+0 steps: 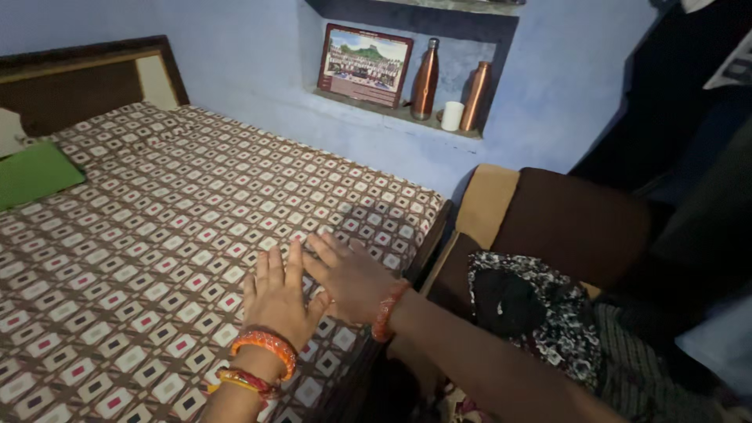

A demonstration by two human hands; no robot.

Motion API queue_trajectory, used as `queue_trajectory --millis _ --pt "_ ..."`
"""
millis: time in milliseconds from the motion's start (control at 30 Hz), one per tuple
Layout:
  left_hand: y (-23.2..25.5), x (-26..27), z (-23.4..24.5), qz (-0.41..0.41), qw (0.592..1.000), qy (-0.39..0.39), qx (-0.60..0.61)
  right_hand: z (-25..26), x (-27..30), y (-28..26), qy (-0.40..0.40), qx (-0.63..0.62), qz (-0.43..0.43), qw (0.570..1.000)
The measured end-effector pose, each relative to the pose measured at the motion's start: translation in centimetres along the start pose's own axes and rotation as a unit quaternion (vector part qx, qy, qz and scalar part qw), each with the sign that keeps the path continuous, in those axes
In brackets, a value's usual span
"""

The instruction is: The person smooths out the bedsheet by hand and places a pillow onto the bed near the headboard.

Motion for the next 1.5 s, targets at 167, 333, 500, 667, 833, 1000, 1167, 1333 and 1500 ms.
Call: queue_trajectory --millis 167,333,500,667,833,1000,1167,1333,1500 --pt "-0.6 -0.3 0.2 0.007 1.000 0.007 -0.017 0.2 0.0 0.0 0.070 -0.012 0.040 0.997" --pt "-0.8 -1.6 0.4 -0.002 0.999 0.019 -0.028 0.3 -0.8 0.6 0.101 0.000 0.052 0.994" --pt "-0.5 -3.2 0.7 -0.009 0.999 0.044 -0.011 1.1 -1.4 1.8 0.120 0.008 0.065 0.991" --pt "-1.0 -5.0 1.3 0.003 0.999 0.040 0.005 1.4 -3.4 2.8 0.123 0.009 0.081 0.989" --pt "-2.0 -6.6 1.4 -0.004 0.999 0.040 -0.018 1.1 -5.5 3.5 0.108 0.006 0.079 0.991" --pt "-3.1 -7.9 1.0 -0.001 1.000 0.022 -0.005 -0.1 -7.4 3.9 0.053 -0.002 0.064 0.997" --pt "-4.3 -8.5 1.3 0.018 1.000 0.015 0.013 -0.2 -9.2 3.8 0.058 0.013 0.058 0.997" --pt "-5.5 -9.3 1.2 0.022 0.999 0.019 0.015 -0.2 -10.7 3.6 0.058 0.025 0.075 0.995" --pt "-7.4 -9.6 1.1 0.050 0.998 0.006 0.024 -1.0 -12.4 3.1 0.037 -0.019 0.093 0.995"
Point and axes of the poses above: each hand's wrist, its own x-axis away from the middle knuckle, its own z-axis out of the back of the hand, y = z × x, the point moved 9 cm from there along -x, towards the middle knuckle
